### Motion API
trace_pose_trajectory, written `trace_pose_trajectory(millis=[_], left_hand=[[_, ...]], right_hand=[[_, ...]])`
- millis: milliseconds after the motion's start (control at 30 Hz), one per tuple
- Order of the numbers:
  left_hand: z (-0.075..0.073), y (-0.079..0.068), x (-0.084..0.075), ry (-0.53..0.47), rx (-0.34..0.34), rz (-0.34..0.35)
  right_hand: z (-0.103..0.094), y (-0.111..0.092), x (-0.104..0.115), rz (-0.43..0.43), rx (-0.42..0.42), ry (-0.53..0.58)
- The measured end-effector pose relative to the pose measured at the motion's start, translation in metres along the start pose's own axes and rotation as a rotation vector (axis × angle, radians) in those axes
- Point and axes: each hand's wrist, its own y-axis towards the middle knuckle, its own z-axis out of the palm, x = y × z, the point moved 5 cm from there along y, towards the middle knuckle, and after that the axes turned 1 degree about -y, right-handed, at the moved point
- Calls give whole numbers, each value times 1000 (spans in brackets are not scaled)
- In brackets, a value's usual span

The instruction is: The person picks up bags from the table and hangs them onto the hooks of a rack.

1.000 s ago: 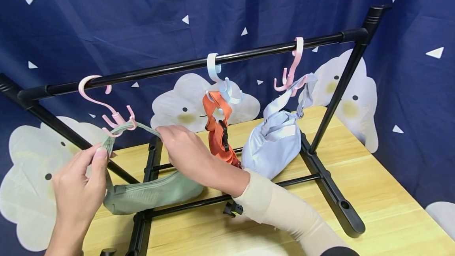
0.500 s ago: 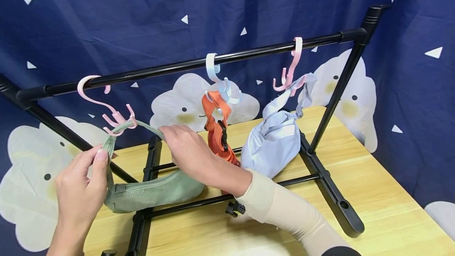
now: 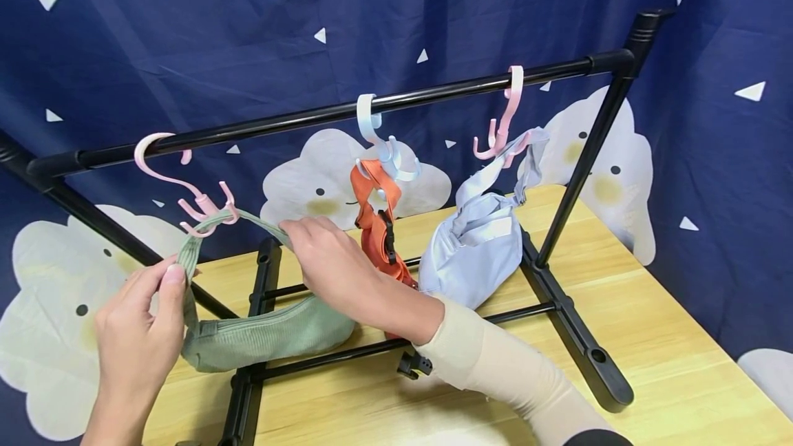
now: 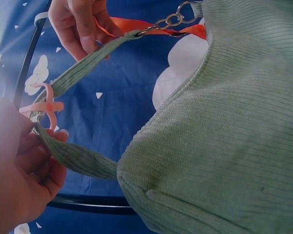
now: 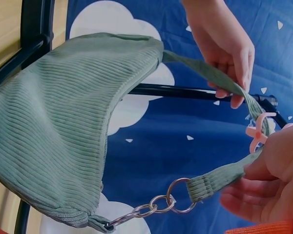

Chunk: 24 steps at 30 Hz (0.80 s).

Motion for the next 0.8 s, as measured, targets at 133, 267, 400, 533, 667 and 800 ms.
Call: trace_pose_trajectory(millis=[133, 267, 400, 533, 667, 800], left_hand=[[-1, -2, 2, 25, 12, -19], [-2, -4, 5, 36, 12, -19], [-2, -5, 8, 20, -5, 12], [-3, -6, 9, 26, 4, 14], [-3, -7, 10, 44, 17, -5], [-4, -7, 12, 51, 21, -7]], right_hand=[[-2, -2, 0, -10, -3, -7], [-4, -4, 0, -20, -8, -18], [-7, -7, 0, -32, -30, -27], [-11, -12, -1, -41, -49, -38], [-15, -16, -1, -53, -71, -50], [-19, -19, 0, -84, -97, -53]])
